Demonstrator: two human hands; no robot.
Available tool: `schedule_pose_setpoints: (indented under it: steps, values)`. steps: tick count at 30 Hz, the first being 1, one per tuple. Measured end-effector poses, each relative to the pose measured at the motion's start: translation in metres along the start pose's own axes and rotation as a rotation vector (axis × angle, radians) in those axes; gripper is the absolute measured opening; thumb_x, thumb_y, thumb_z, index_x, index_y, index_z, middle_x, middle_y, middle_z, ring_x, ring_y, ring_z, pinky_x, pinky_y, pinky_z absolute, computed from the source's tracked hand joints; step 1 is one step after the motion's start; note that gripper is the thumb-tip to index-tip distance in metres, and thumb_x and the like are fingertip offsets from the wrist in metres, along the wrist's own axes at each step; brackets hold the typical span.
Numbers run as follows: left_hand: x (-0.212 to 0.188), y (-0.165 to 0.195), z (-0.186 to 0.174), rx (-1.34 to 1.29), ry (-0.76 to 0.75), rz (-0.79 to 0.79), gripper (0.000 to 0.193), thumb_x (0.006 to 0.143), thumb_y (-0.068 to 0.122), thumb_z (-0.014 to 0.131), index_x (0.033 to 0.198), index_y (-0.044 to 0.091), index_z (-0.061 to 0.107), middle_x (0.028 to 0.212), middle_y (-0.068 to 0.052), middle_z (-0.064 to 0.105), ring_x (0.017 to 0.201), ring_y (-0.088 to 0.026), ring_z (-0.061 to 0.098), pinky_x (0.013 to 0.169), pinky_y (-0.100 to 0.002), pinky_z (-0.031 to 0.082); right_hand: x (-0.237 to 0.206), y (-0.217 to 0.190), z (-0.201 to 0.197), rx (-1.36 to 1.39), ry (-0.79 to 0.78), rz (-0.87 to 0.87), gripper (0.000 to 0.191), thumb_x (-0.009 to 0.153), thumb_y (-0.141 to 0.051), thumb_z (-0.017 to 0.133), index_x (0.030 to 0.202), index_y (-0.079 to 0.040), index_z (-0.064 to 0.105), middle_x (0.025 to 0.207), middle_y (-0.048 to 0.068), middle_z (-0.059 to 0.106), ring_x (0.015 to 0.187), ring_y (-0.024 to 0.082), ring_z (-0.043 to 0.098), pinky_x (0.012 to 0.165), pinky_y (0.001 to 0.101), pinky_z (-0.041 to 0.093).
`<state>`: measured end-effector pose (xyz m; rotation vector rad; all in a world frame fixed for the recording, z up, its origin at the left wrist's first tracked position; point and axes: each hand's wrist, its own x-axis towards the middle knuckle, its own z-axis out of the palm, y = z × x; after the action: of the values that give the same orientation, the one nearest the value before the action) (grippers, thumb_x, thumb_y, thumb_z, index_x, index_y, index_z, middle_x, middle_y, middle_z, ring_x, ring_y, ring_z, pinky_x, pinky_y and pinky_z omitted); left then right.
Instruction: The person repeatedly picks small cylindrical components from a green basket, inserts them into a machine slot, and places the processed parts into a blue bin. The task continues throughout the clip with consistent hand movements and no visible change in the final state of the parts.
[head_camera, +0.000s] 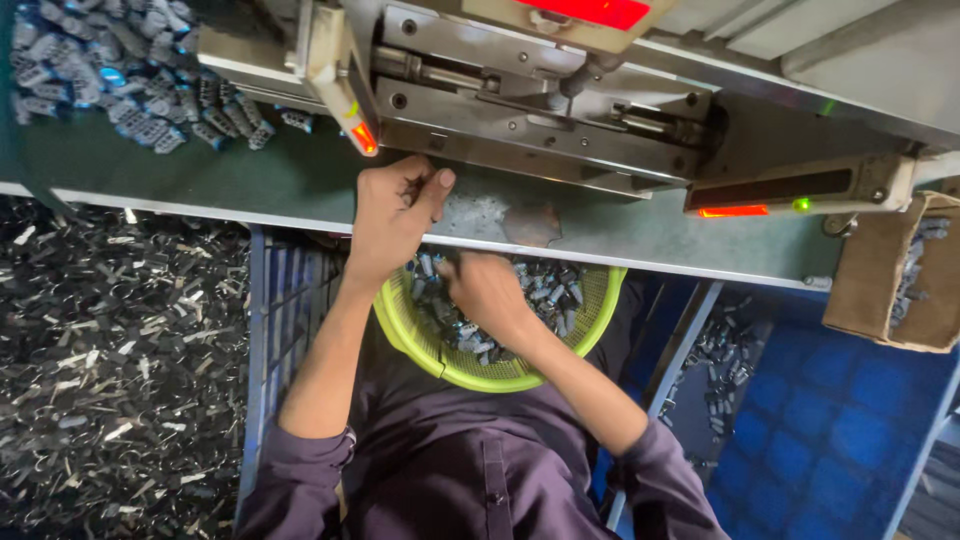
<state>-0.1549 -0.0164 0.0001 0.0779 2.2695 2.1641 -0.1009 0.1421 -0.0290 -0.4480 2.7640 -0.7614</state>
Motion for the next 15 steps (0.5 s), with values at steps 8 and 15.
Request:
schedule_pose_setpoints:
  steps: [8,15]
  values:
    - [0.003,0.000,-0.002,0.089,0.014,0.027,0.033,0.100,0.016,0.068,0.073,-0.001,0.059,0.058,-0.002,0.058,0.052,-0.005,0.048,0.047,-0.026,0.036,0.010,-0.011,0.008,0.033,0.178,-0.163,0.030,0.073,-0.007,0.069,0.102,-0.003,0.060,0.086,0.022,0.066,0.079,0.045,0.065,0.072,0.0538,0.050]
    - [-0.025,0.012,0.005,0.101,-0.084,0.222,0.018,0.095,0.013,0.070,0.084,0.001,0.064,0.071,-0.006,0.061,0.063,-0.011,0.056,0.058,-0.029,0.044,-0.070,-0.004,-0.013,0.871,-0.007,0.301,0.017,0.092,0.000,0.067,0.109,-0.003,0.063,0.083,0.010,0.067,0.068,0.014,0.060,0.060,0.0268,0.049]
